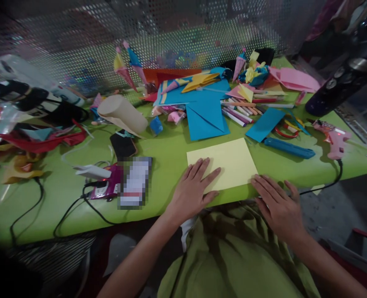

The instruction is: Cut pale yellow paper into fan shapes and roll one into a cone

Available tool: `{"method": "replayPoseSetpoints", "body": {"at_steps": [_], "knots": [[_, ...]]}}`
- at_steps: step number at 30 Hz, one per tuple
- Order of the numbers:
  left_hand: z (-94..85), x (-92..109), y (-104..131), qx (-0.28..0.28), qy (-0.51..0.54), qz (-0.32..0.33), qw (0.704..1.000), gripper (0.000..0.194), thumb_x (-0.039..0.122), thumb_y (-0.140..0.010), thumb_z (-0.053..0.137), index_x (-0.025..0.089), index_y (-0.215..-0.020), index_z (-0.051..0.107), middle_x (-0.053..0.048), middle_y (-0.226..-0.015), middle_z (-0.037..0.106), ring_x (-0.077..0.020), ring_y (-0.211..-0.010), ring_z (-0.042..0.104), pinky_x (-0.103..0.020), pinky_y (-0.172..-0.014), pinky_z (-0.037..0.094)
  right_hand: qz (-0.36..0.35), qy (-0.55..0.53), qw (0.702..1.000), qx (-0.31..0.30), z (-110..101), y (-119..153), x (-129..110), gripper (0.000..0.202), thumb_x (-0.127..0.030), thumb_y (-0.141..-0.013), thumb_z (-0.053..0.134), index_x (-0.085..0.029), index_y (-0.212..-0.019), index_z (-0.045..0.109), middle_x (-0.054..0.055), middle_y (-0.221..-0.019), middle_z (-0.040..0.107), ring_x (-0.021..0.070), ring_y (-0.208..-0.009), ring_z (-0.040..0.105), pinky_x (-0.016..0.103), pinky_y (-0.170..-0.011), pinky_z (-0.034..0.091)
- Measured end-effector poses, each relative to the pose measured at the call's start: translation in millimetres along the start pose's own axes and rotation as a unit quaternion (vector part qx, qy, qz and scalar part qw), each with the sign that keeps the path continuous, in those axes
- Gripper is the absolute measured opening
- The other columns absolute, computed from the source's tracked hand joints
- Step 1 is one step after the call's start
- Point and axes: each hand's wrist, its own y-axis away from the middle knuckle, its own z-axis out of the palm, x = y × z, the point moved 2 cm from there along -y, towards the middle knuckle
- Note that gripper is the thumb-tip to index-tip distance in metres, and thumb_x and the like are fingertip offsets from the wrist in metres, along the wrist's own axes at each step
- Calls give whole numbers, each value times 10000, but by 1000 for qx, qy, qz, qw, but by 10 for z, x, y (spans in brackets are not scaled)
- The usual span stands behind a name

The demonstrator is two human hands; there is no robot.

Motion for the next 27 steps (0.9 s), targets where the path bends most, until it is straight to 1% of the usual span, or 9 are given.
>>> {"method": "replayPoseSetpoints", "body": {"at_steps": [3, 5, 7, 9, 14, 17, 20, 24, 27], "knots": [[-4, 17, 25, 17, -14, 18, 1000, 631, 565, -1014, 471, 409, -1604, 313, -80, -1728, 182, -334, -1593, 158, -562, -1248, 253, 2, -4, 1000, 2, 11, 1, -4, 599, -212, -1000, 611, -315, -1565, 441, 40, -1511, 607, 278, -1364, 585, 512, -1211, 244], [-5, 41, 66, 21, -30, 52, 998, 577, 500, -1031, 473, 452, -1587, 327, -36, -1730, 185, -309, -1601, 129, -559, -1261, 219, 0, -6, 1000, 8, 18, -4, -16, 605, -213, -994, 624, -317, -1562, 445, 40, -1503, 615, 279, -1358, 589, 513, -1206, 262], [-1, 60, 130, 11, -43, 89, 995, 546, 466, -1042, 464, 460, -1575, 348, -1, -1721, 222, -278, -1603, 134, -543, -1274, 196, -2, -8, 1000, 14, 28, -7, -15, 615, -211, -987, 636, -319, -1562, 445, 42, -1495, 622, 282, -1354, 592, 517, -1203, 271], [5, 53, 215, -3, -50, 99, 994, 540, 489, -1042, 449, 446, -1574, 360, 12, -1711, 256, -264, -1598, 159, -528, -1276, 199, -4, -11, 1000, 20, 41, -6, -3, 619, -209, -981, 645, -322, -1558, 452, 40, -1486, 631, 282, -1349, 596, 517, -1205, 275], [8, -54, 496, -2, -63, 61, 996, 572, 567, -1025, 443, 432, -1575, 365, 20, -1700, 286, -280, -1582, 214, -531, -1260, 224, -5, -11, 1000, 25, 64, -3, 26, 605, -220, -982, 648, -325, -1550, 468, 33, -1481, 637, 280, -1337, 607, 512, -1210, 280], [-12, -122, 673, 4, -69, 44, 997, 579, 576, -1015, 467, 420, -1567, 386, 32, -1686, 319, -287, -1559, 271, -540, -1271, 176, -2, -13, 1000, 25, 64, 0, 33, 592, -233, -987, 642, -328, -1547, 475, 26, -1475, 643, 281, -1330, 612, 511, -1209, 285], [-58, -163, 818, -1, -67, 22, 997, 564, 544, -1027, 467, 388, -1565, 404, 41, -1671, 349, -285, -1539, 311, -539, -1285, 125, 1, -19, 1000, 23, 76, 18, 48, 574, -248, -992, 623, -326, -1543, 482, 30, -1480, 638, 296, -1338, 602, 529, -1204, 289], [-121, -163, 924, -5, -51, 8, 999, 549, 507, -1035, 471, 347, -1558, 422, 30, -1650, 390, -278, -1531, 332, -543, -1288, 132, -3, -22, 999, 28, 117, 47, 82, 579, -255, -1006, 579, -322, -1566, 449, 42, -1493, 624, 316, -1345, 591, 549, -1189, 304], [-136, -140, 932, 12, -26, 6, 1000, 475, 472, -1036, 488, 313, -1482, 523, 3, -1609, 462, -266, -1520, 359, -556, -1288, 151, -10, -22, 999, 37, 149, 48, 107, 591, -263, -1003, 578, -328, -1573, 438, 43, -1479, 636, 325, -1331, 601, 545, -1179, 327]]}}
